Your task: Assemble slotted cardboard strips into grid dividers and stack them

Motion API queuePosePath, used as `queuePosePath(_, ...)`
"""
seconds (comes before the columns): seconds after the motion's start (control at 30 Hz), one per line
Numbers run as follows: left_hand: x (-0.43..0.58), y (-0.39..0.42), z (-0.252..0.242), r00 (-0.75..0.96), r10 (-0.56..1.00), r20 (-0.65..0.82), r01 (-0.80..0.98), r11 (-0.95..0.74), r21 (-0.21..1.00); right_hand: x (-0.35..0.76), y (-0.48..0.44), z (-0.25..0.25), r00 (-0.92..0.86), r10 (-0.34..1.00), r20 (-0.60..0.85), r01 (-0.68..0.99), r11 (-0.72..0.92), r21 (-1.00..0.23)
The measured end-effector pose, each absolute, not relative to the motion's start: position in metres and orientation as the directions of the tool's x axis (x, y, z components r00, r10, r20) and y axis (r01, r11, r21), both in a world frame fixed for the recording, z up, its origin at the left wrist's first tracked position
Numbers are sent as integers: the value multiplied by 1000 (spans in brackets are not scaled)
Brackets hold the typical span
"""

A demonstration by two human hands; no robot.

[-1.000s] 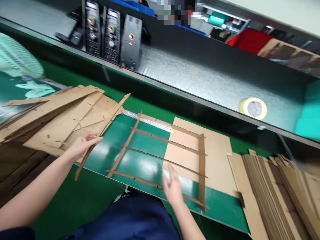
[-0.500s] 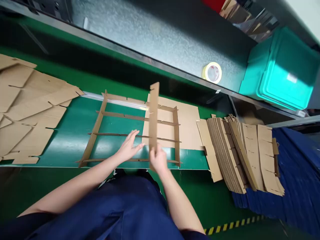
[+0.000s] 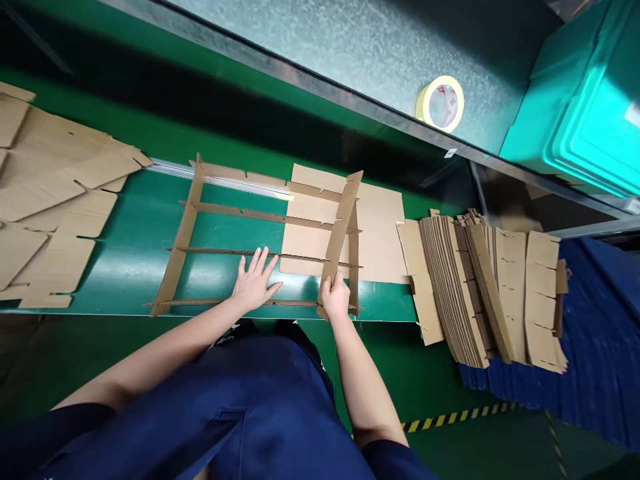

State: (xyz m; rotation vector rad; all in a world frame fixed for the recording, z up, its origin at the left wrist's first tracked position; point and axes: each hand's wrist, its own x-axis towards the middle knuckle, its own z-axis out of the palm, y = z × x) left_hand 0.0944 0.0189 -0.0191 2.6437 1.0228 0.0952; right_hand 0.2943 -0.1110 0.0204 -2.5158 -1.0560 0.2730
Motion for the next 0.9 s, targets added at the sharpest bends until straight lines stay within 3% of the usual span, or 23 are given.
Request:
queuePosePath(0.17, 95, 20, -18, 743, 668, -43, 646, -699, 307, 288, -104, 5, 657, 753, -37, 709, -633, -312)
queuePosePath(0.43, 95, 20, -19, 742, 669, -40, 647, -699, 306, 284, -105, 3, 702, 705, -104, 679, -706, -200)
queuePosePath(0.9, 94, 19, -19, 738, 675, -19, 643, -695, 321, 282, -84, 14, 669, 652, -355, 688, -725, -35)
